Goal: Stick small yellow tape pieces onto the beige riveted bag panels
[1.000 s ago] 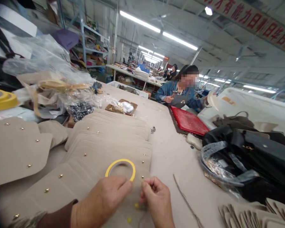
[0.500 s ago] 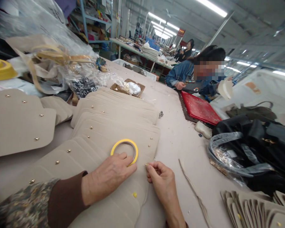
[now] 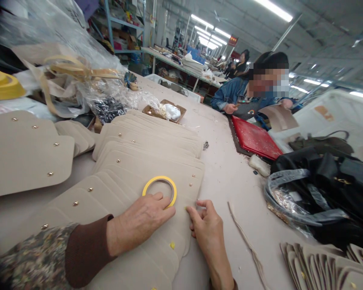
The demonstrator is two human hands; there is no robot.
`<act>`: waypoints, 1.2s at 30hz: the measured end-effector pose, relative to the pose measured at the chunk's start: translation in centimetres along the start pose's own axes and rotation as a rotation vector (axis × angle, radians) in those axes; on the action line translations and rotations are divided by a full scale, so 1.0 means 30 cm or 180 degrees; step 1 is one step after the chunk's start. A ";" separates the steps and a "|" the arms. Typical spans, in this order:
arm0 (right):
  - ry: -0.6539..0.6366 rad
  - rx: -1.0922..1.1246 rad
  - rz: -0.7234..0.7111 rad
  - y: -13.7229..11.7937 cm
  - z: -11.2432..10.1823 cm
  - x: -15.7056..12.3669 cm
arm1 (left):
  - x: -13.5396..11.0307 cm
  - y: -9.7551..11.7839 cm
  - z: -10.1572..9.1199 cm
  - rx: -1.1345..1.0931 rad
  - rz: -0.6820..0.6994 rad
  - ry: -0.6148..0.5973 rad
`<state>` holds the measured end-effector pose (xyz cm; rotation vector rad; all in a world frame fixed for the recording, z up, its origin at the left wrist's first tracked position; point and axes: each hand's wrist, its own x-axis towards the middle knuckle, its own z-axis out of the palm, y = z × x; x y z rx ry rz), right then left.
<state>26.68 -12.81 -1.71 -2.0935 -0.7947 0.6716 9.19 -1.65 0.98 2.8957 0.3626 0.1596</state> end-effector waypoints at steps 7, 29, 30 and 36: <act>-0.0027 -0.0281 -0.0445 0.005 -0.004 -0.039 | -0.008 0.000 0.015 0.0019 -0.0016 0.0159; -0.0257 -0.0344 -0.1714 -0.064 -0.024 -0.046 | -0.001 -0.053 0.021 -0.0844 0.0441 0.1160; -0.0116 -0.0283 -0.2058 -0.067 -0.020 -0.048 | -0.001 -0.051 0.024 -0.0907 0.0442 0.1221; 0.0252 -0.0625 -0.3280 -0.101 0.019 -0.070 | 0.001 -0.033 0.019 -0.1082 0.0507 0.1254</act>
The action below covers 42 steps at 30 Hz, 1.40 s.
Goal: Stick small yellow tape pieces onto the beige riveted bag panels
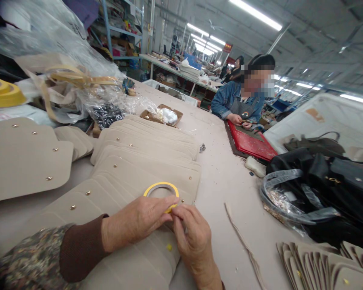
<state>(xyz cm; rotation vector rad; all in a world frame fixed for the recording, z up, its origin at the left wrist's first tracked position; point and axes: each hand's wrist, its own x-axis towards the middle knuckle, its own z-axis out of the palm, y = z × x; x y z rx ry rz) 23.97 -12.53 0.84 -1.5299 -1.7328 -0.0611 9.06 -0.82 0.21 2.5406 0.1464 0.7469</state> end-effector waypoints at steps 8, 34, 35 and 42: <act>0.0396 -0.0610 0.0078 -0.013 0.034 -0.017 | 0.006 0.016 -0.017 0.0311 -0.0321 -0.0604; 0.0158 0.1643 0.3134 0.100 0.042 -0.011 | -0.003 0.038 -0.062 0.1119 -0.0666 -0.1393; 0.0065 0.1713 0.3192 0.102 0.030 -0.013 | -0.014 0.044 -0.061 0.1087 -0.0690 -0.1386; -0.1097 0.1859 0.3533 0.052 -0.039 -0.047 | -0.075 0.052 -0.030 0.1091 -0.0608 -0.1228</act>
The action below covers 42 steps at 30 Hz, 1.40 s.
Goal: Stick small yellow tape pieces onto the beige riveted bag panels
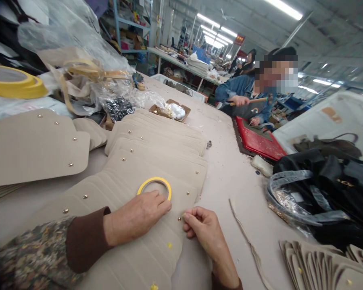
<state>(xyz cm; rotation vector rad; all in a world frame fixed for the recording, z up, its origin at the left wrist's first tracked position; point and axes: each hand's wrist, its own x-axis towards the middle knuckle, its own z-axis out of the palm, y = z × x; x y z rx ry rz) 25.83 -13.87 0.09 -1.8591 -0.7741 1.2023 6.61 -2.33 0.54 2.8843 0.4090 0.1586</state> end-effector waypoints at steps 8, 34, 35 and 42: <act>0.0189 -0.1015 -0.0335 0.011 0.053 -0.028 | 0.001 -0.014 0.019 -0.0073 0.0061 0.0187; 0.0674 -0.2146 -0.1169 0.001 0.088 -0.044 | -0.001 -0.017 -0.007 -0.0275 0.0282 0.0544; 0.0586 -0.2097 -0.1092 -0.003 0.084 -0.044 | 0.000 -0.019 -0.006 -0.0283 0.0284 0.0582; -0.0218 -0.1428 -0.0873 -0.011 0.038 -0.040 | 0.005 -0.044 -0.004 -0.0773 0.0438 0.0838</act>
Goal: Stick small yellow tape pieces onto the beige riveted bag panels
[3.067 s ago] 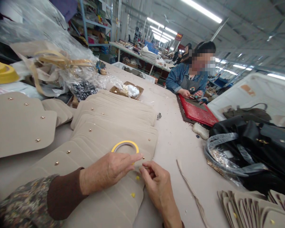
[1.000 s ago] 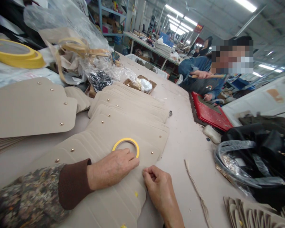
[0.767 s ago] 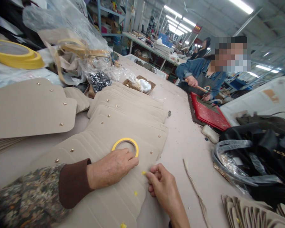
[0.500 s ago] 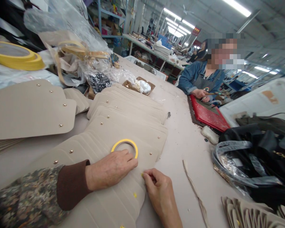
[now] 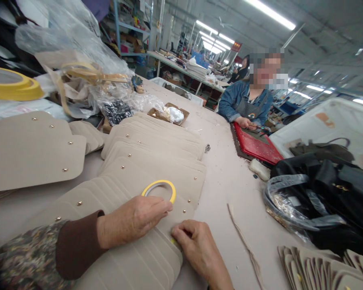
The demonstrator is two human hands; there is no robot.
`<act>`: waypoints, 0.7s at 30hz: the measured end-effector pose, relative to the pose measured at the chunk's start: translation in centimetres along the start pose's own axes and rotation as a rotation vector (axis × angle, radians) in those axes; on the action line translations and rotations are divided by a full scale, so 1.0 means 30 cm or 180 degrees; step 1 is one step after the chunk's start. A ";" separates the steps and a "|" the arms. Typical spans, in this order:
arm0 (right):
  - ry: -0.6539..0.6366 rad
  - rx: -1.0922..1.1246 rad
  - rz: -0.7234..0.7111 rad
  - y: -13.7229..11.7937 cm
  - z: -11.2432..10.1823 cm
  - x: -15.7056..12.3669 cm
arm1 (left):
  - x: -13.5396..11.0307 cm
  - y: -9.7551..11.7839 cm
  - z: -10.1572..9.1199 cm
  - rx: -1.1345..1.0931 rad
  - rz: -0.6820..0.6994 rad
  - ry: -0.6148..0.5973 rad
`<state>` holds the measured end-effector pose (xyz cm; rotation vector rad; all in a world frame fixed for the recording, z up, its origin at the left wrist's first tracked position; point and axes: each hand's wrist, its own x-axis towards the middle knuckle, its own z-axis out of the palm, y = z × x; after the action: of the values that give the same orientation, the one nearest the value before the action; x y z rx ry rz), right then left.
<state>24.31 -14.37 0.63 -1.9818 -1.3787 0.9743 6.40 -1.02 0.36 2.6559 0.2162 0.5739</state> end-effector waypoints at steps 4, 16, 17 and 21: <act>0.1252 -0.0003 -0.0830 -0.015 0.012 0.012 | -0.006 -0.010 0.015 -0.0112 0.0084 0.0315; 0.1581 -0.0937 -0.2404 -0.045 0.065 0.039 | -0.010 0.014 0.035 -0.0153 -0.0098 0.0125; 0.1676 -0.0995 -0.2419 -0.045 0.080 0.042 | -0.012 0.015 0.040 -0.0213 -0.0112 0.0149; 0.2865 -0.1038 -0.2406 -0.017 0.153 0.088 | -0.016 -0.002 0.093 -0.0470 -0.0009 0.0376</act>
<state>20.94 -11.62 -2.41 -1.5174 -1.5378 -0.4624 7.16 -2.09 -2.17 2.4819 0.2036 0.7182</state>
